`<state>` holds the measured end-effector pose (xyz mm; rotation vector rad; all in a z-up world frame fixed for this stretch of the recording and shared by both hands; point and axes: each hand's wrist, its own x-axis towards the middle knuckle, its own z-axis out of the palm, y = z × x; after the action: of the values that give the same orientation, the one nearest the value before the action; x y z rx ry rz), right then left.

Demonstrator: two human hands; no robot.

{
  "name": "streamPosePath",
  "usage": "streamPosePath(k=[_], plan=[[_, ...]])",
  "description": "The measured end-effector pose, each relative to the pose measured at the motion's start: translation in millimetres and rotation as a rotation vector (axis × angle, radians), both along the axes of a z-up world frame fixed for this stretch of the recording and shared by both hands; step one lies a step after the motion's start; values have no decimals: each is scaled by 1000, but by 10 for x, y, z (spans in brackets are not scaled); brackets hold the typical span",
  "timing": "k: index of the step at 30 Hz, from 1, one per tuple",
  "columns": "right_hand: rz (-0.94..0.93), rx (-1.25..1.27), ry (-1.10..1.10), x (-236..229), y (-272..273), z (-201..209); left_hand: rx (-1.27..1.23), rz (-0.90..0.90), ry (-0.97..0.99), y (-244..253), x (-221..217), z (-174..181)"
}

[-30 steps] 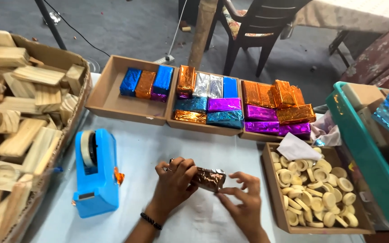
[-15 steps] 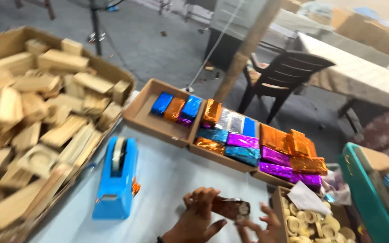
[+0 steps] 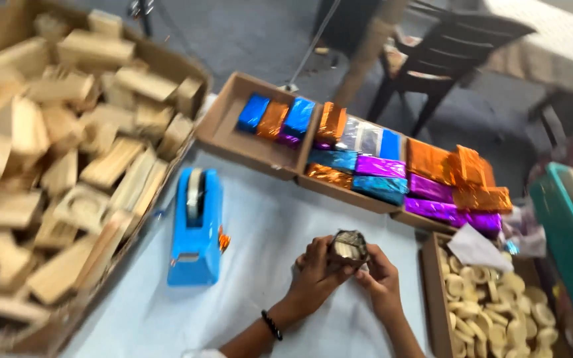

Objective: Wrapping wooden blocks in decorative foil.

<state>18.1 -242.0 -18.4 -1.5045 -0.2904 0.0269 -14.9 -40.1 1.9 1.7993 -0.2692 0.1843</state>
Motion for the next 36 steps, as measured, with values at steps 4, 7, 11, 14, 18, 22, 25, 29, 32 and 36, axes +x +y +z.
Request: streamPosePath(k=[4, 7, 11, 14, 18, 22, 25, 29, 32, 36], plan=[[199, -22, -189, 30, 32, 258, -82, -50, 22, 28, 48, -51], [240, -516, -439, 3, -3, 1083, -8, -55, -52, 35, 47, -72], [235, -1300, -671, -111, 147, 1999, 108, -58, -80, 99, 44, 45], [118, -1476, -661, -124, 369, 2342, 122, -76, -96, 133, 44, 111], [209, -1410, -504, -6, 250, 2251, 148, -76, -66, 150, 42, 201], [83, -1285, -695, -146, 33, 2330, 162, -69, -41, 164, 70, 174], [-239, -1158, -910, -228, -75, 2362, 134, -54, -38, 154, 105, 153], [-338, -831, -682, -161, 130, 2265, 113, -42, -41, 124, 65, 163], [-54, -723, -130, -55, 341, 2099, 111, -50, -49, 126, 52, 140], [15, -848, -29, 88, 321, 1803, 95, -38, -54, 106, 44, 132]])
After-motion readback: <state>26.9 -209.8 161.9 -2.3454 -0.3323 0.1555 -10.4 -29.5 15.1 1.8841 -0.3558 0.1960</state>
